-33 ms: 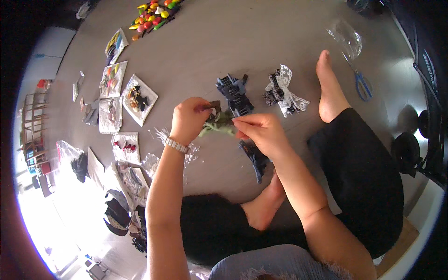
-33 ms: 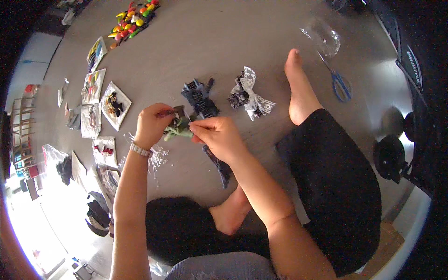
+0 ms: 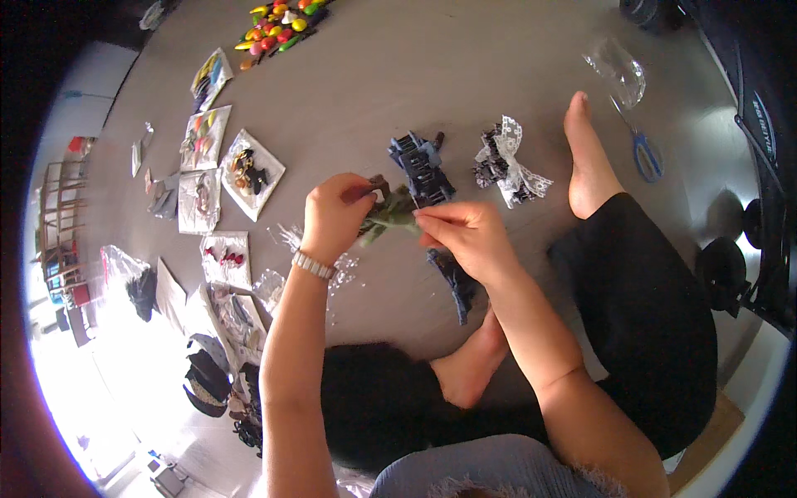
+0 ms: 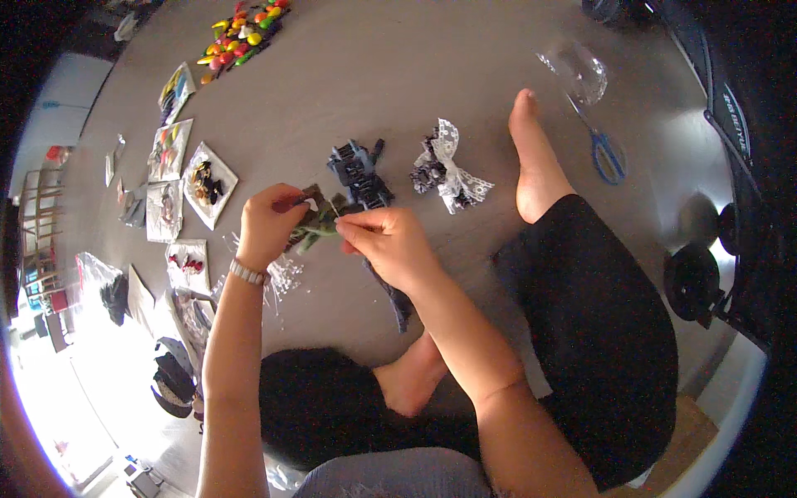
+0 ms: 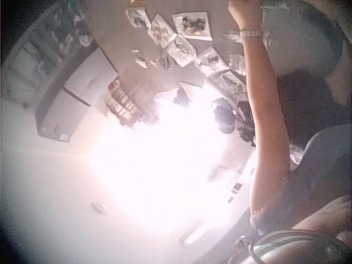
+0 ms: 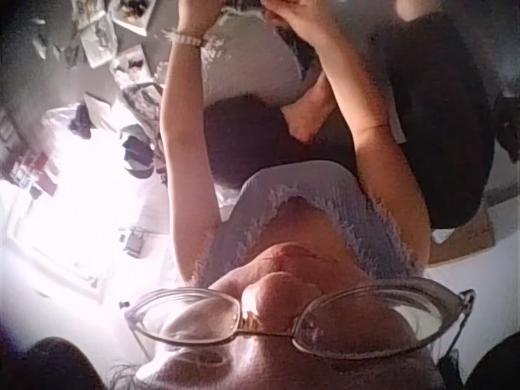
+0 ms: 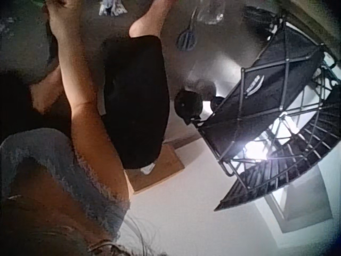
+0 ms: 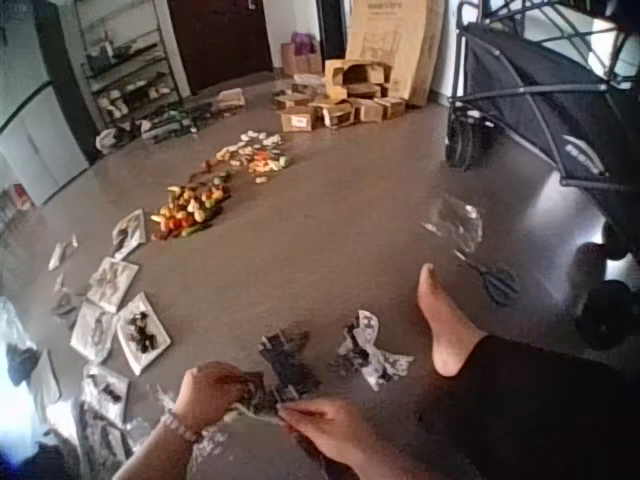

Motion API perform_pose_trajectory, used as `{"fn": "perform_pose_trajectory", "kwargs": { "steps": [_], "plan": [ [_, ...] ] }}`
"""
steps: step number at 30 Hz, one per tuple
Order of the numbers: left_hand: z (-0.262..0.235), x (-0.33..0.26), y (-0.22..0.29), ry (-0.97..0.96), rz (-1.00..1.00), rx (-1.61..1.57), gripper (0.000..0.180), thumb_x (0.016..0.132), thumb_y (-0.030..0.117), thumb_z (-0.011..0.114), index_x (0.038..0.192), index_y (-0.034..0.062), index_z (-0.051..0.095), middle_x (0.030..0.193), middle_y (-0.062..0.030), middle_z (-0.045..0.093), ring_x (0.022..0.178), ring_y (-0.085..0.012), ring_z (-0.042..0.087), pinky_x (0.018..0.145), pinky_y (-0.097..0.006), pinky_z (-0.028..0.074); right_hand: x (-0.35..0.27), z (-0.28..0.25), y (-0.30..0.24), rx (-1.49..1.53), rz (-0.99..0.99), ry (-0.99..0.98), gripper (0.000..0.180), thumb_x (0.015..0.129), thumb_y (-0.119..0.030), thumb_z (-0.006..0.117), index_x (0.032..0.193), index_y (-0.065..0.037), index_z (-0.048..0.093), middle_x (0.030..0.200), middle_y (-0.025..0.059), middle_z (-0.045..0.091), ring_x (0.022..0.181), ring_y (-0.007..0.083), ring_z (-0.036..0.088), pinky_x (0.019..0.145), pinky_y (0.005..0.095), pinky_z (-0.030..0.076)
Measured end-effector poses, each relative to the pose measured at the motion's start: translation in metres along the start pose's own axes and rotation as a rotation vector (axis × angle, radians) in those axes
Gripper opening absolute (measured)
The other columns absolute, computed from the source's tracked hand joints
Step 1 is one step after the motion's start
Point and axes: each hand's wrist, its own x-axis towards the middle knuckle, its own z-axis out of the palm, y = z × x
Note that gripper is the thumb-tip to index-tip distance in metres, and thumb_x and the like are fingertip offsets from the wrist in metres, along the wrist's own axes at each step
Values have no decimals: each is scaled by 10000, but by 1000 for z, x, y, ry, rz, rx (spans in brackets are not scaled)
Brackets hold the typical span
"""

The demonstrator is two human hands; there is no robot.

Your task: The person sits on the floor and assembles hair accessories by attaching small clear plastic pieces to fabric bows and hair clips. They handle multiple bows and clips, picking up components and fastening them together by hand.

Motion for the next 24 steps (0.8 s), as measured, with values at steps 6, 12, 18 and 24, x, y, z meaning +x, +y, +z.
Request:
{"fn": "perform_pose_trajectory", "kwargs": {
  "steps": [6, 12, 18, 24],
  "plan": [
    [-52, -94, 43, 389, 205, -24, 139, 671, 26, 703, 799, 3, 653, 739, -78, 572, 618, -170, 559, 581, -274, 459, -44, 52, -45, -300, -199, -124, 160, 843, -120, 630, 894, 25, 672, 653, 58, 638, 580, 67, 555, 512, 224, 426],
    [-102, -217, 55, 748, 287, 44, 177, 629, -29, 706, 775, 7, 614, 922, -120, 597, 888, -276, 582, 758, -344, 470, -115, 128, -67, -491, -242, -458, 166, 831, -120, 628, 858, 39, 667, 609, 70, 618, 532, 71, 544, 468, 233, 419],
    [-116, -342, 28, 1020, 235, 271, 218, 582, -26, 712, 773, 34, 626, 874, -89, 575, 885, -302, 585, 751, -364, 477, -188, 197, -25, -378, -76, -645, 170, 836, -116, 624, 891, 42, 656, 699, 53, 639, 597, 72, 579, 538, 218, 466],
    [-84, -423, -11, 1169, 83, 213, 249, 563, -30, 726, 785, 49, 647, 870, -80, 559, 910, -295, 582, 760, -371, 476, -239, 224, 36, -453, 7, -774, 157, 848, -103, 610, 908, 32, 660, 710, 38, 641, 615, 65, 577, 554, 216, 469]
  ]
}}
